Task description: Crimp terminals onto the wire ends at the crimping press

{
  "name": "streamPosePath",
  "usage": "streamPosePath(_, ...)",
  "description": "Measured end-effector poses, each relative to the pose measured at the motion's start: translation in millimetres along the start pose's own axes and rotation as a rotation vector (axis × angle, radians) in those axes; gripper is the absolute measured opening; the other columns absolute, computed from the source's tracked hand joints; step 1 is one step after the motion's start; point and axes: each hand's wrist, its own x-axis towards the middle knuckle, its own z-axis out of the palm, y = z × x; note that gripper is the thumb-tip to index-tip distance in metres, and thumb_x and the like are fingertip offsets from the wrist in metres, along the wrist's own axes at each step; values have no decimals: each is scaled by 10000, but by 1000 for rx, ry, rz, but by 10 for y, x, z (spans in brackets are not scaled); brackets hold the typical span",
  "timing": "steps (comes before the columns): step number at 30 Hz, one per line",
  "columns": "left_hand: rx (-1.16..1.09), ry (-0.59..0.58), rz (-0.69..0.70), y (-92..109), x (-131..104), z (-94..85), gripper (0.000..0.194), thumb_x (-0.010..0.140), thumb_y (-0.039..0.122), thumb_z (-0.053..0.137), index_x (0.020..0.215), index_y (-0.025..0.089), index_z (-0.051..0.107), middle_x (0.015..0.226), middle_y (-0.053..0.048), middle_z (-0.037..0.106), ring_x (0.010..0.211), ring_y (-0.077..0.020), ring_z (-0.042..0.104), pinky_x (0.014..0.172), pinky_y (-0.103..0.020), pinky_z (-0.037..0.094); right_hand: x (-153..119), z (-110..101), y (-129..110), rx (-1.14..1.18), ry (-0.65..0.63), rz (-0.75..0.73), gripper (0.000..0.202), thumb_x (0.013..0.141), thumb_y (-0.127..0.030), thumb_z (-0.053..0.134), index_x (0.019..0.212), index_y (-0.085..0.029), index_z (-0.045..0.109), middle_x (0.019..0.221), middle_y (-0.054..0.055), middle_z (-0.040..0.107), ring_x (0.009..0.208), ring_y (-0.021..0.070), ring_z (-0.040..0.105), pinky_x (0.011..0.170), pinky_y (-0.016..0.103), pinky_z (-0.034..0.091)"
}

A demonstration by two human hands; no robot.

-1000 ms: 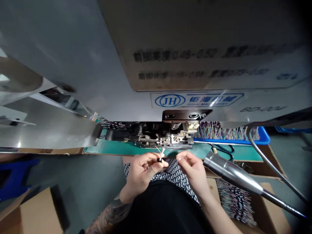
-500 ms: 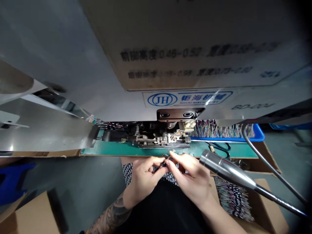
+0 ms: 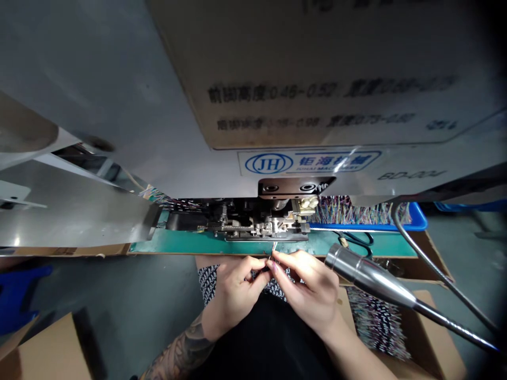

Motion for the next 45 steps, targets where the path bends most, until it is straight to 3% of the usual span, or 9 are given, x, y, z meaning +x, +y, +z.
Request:
streamPosePath(10, -8, -8, 74, -6, -6, 24, 127, 951, 112, 775, 860, 177, 714, 660, 31, 726, 545, -98, 658, 598, -218, 501, -66, -38, 81, 31, -107, 210, 137, 942, -127, 795, 1058, -182, 841, 801, 10, 749, 711, 181, 713, 714, 337, 610)
streamPosePath(17, -158, -89, -167, -20, -47, -12, 81, 893, 204, 848, 885, 190, 768, 694, 20, 761, 508, -98, 623, 544, -225, 509, -61, -56, 74, 81, -74, 197, 182, 936, -108, 783, 1075, -224, 809, 828, -5, 750, 673, 148, 664, 631, 291, 550)
streamPosePath(21, -449, -216, -402, -28, -69, -27, 97, 909, 243, 819, 972, 175, 788, 878, -52, 830, 634, -147, 743, 565, -234, 577, -37, -96, 33, 207, 2, 402, 49, 944, -179, 760, 948, -213, 726, 729, -30, 647, 593, 129, 578, 567, 271, 501)
streamPosePath(23, -544, -236, -443, -27, -59, -36, 140, 924, 244, 792, 1040, 167, 804, 949, -84, 841, 681, -174, 777, 562, -247, 599, -32, -125, 41, 317, -72, 547, 82, 951, -258, 770, 998, -205, 729, 733, -20, 638, 617, 141, 584, 567, 271, 497)
streamPosePath(26, -513, -212, -362, -15, -2, -67, 142, 921, 221, 770, 1028, 153, 835, 985, -112, 842, 711, -192, 789, 558, -260, 606, -28, -164, 86, 549, -271, 701, 233, 944, -340, 801, 1115, -184, 776, 753, 2, 662, 637, 143, 577, 563, 257, 479)
streamPosePath(29, -420, -240, -255, -3, 71, -117, 127, 928, 190, 744, 988, 166, 854, 929, -93, 842, 770, -198, 789, 659, -286, 619, -16, -175, 155, 759, -297, 800, 273, 953, -395, 788, 1107, -172, 820, 733, 19, 681, 579, 116, 524, 501, 227, 408)
streamPosePath(32, -443, -335, -226, -12, 96, -162, 188, 975, 192, 671, 994, 178, 858, 829, -67, 821, 735, -185, 755, 702, -308, 594, 6, -163, 220, 904, -322, 894, 326, 950, -462, 767, 1009, -155, 860, 617, 13, 655, 446, 76, 380, 398, 204, 234)
streamPosePath(39, -766, -509, -599, -84, 33, -179, 153, 990, 250, 658, 1089, 161, 733, 901, -83, 803, 724, -183, 772, 627, -269, 574, -42, -126, 380, 964, -503, 873, 378, 948, -438, 791, 726, -135, 827, 469, -25, 537, 393, 64, 324, 407, 220, 195)
streamPosePath(45, -907, -593, -712, -97, 100, -210, 157, 975, 296, 690, 1064, 169, 667, 868, -45, 737, 636, -124, 690, 568, -217, 509, -114, -25, 522, 1166, -548, 867, 286, 925, -408, 812, 899, -132, 882, 581, 50, 722, 357, 44, 349, 367, 182, 226)
